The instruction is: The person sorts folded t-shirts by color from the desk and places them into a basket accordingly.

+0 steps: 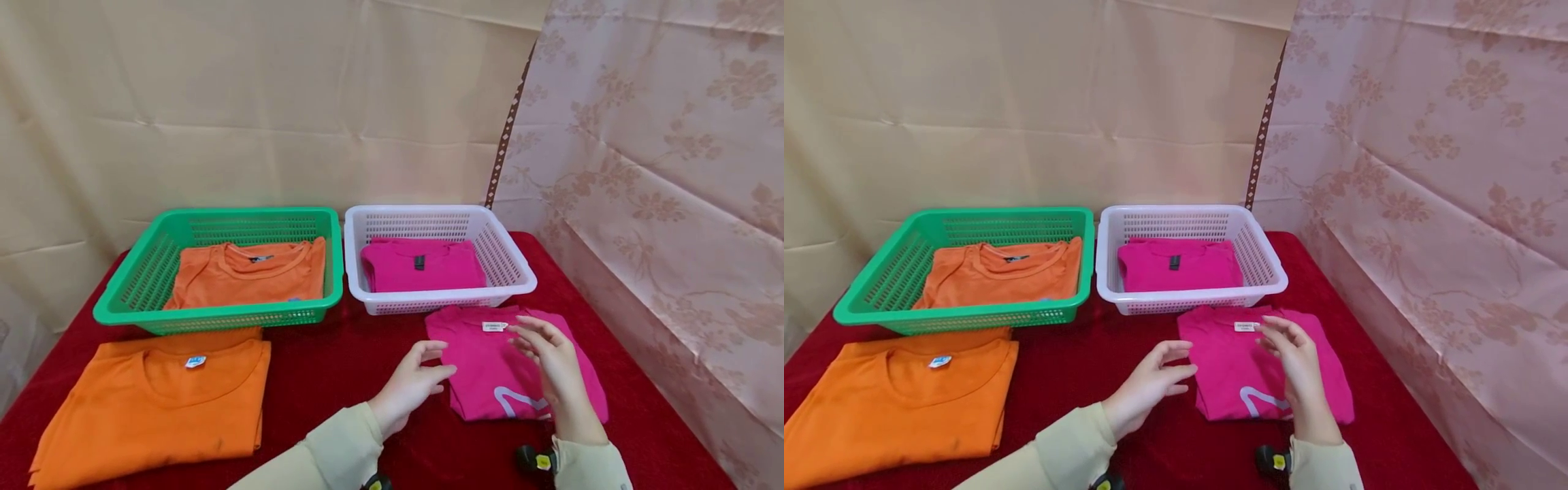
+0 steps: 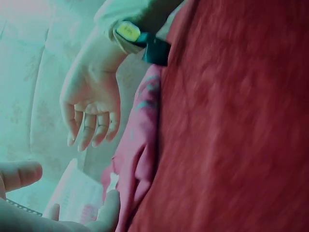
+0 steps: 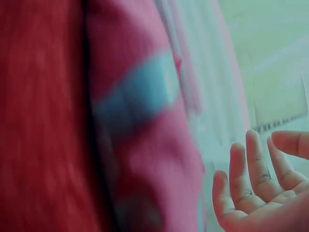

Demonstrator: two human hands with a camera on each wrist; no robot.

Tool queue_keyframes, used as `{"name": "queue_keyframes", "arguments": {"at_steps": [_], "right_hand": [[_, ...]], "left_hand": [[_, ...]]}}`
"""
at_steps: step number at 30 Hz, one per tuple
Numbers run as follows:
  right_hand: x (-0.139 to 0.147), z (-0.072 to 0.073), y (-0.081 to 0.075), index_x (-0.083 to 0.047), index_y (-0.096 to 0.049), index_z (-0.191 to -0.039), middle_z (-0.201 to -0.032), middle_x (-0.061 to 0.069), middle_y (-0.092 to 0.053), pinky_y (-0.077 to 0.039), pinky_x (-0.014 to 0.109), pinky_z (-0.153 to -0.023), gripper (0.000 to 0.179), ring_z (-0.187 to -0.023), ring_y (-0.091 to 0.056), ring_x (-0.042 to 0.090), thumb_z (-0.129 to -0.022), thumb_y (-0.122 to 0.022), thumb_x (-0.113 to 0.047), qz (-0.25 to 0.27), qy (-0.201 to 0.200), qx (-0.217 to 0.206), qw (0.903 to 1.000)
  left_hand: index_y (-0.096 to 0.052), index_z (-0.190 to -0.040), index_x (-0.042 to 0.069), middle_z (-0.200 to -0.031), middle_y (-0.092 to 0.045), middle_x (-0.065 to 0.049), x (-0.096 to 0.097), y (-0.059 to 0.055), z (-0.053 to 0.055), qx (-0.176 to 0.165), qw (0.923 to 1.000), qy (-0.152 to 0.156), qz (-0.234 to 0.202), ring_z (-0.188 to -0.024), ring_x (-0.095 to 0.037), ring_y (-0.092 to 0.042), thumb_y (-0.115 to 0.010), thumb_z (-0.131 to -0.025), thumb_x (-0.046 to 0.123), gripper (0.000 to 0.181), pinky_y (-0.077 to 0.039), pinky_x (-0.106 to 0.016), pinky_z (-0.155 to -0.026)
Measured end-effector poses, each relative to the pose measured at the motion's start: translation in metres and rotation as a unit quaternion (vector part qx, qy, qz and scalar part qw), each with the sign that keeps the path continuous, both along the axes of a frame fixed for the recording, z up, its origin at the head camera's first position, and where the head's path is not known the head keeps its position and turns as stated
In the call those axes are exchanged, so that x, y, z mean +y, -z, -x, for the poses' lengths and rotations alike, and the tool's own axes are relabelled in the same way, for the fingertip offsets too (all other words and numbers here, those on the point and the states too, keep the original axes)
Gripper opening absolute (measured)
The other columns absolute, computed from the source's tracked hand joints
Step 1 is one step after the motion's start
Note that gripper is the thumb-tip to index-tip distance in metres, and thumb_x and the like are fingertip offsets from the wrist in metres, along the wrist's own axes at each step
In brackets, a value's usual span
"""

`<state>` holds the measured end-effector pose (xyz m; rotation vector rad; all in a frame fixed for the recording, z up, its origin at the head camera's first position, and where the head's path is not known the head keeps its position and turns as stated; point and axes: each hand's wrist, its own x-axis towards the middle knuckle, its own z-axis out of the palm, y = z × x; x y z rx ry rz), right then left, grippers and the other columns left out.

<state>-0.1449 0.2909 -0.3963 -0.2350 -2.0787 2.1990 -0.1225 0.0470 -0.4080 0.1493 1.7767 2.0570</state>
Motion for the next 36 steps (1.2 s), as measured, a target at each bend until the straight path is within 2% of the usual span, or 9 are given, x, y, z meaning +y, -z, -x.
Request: {"name": "queue_keyframes", "arguments": {"at_steps": [4, 7, 13, 17, 22, 24, 27, 31, 36], "right_hand": [[0.021, -0.002, 0.002, -0.033, -0.072, -0.095, -0.089, -0.018, -0.074, -0.054, 0.018, -0.080, 0.023, -0.083, -0.071, 0.003, -0.102, -0.054, -0.019, 0.000, 0.000, -0.016, 0.9999], [0.037, -0.001, 0.006, -0.033, -0.071, -0.094, -0.088, -0.017, -0.074, -0.055, 0.017, -0.079, 0.025, -0.082, -0.071, 0.003, -0.102, -0.054, -0.018, 0.015, 0.007, -0.023, 0.9996], [0.061, -0.001, 0.013, -0.033, -0.070, -0.093, -0.086, -0.018, -0.074, -0.055, 0.015, -0.075, 0.025, -0.080, -0.071, 0.000, -0.102, -0.053, -0.017, 0.033, 0.034, -0.044, 0.9979], [0.068, -0.002, 0.016, -0.031, -0.070, -0.091, -0.082, -0.017, -0.074, -0.056, 0.015, -0.073, 0.025, -0.077, -0.070, 0.000, -0.102, -0.053, -0.017, 0.046, 0.078, -0.064, 0.9939], [0.072, -0.001, 0.020, -0.030, -0.071, -0.088, -0.077, -0.017, -0.072, -0.055, 0.013, -0.068, 0.025, -0.070, -0.068, 0.000, -0.099, -0.056, -0.013, 0.050, 0.159, -0.073, 0.9832], [0.074, -0.001, 0.021, -0.030, -0.072, -0.085, -0.074, -0.019, -0.071, -0.053, 0.012, -0.066, 0.026, -0.068, -0.067, -0.001, -0.098, -0.058, -0.012, 0.051, 0.196, -0.078, 0.9761], [0.078, -0.002, 0.023, -0.031, -0.073, -0.082, -0.070, -0.021, -0.070, -0.050, 0.011, -0.064, 0.028, -0.066, -0.066, -0.002, -0.097, -0.060, -0.012, 0.046, 0.233, -0.091, 0.9671], [0.082, -0.004, 0.026, -0.032, -0.072, -0.081, -0.070, -0.021, -0.070, -0.050, 0.010, -0.067, 0.028, -0.067, -0.066, -0.002, -0.097, -0.059, -0.013, 0.043, 0.227, -0.105, 0.9673], [0.090, -0.005, 0.026, -0.034, -0.071, -0.080, -0.075, -0.020, -0.067, -0.052, 0.011, -0.066, 0.029, -0.070, -0.063, -0.001, -0.097, -0.060, -0.013, 0.051, 0.177, -0.118, 0.9757]], "left_hand": [[-0.045, -0.137, 0.001, -0.138, -0.042, -0.024, 0.003, 0.009, -0.009, -0.044, 0.9988, 0.006, -0.020, -0.114, -0.026, -0.059, -0.063, -0.094, 0.012, 0.048, -0.054, -0.047, -0.093], [-0.046, -0.135, 0.002, -0.138, -0.040, -0.024, 0.006, 0.015, -0.016, -0.061, 0.9978, 0.011, -0.023, -0.113, -0.025, -0.059, -0.063, -0.092, 0.011, 0.048, -0.055, -0.047, -0.092], [-0.045, -0.135, 0.003, -0.143, -0.034, -0.027, 0.012, 0.020, -0.022, -0.059, 0.9980, 0.015, -0.020, -0.109, -0.026, -0.061, -0.063, -0.090, 0.009, 0.049, -0.052, -0.048, -0.096], [-0.045, -0.136, 0.005, -0.146, -0.031, -0.027, 0.013, 0.016, -0.023, -0.060, 0.9976, 0.031, -0.014, -0.123, -0.030, -0.051, -0.064, -0.090, 0.011, 0.050, -0.050, -0.047, -0.099], [-0.049, -0.134, 0.007, -0.144, -0.036, -0.024, 0.014, 0.013, -0.018, -0.033, 0.9987, 0.027, 0.026, -0.135, -0.038, -0.035, -0.066, -0.089, 0.016, 0.048, -0.039, -0.051, -0.107], [-0.050, -0.133, 0.008, -0.143, -0.038, -0.023, 0.016, 0.014, -0.014, -0.025, 0.9987, 0.022, 0.038, -0.136, -0.038, -0.034, -0.066, -0.089, 0.018, 0.047, -0.038, -0.052, -0.108], [-0.051, -0.131, 0.007, -0.140, -0.043, -0.021, 0.021, 0.016, -0.006, -0.028, 0.9989, 0.015, 0.035, -0.131, -0.034, -0.041, -0.066, -0.089, 0.017, 0.045, -0.042, -0.049, -0.105], [-0.051, -0.129, 0.005, -0.131, -0.050, -0.016, 0.025, 0.019, 0.004, -0.034, 0.9991, 0.009, 0.025, -0.119, -0.024, -0.052, -0.065, -0.090, 0.014, 0.042, -0.047, -0.041, -0.099], [-0.051, -0.128, 0.005, -0.113, -0.057, -0.012, 0.027, 0.023, 0.012, -0.025, 0.9986, 0.019, 0.043, -0.095, -0.015, -0.057, -0.066, -0.090, 0.012, 0.041, -0.049, -0.029, -0.085]]}}
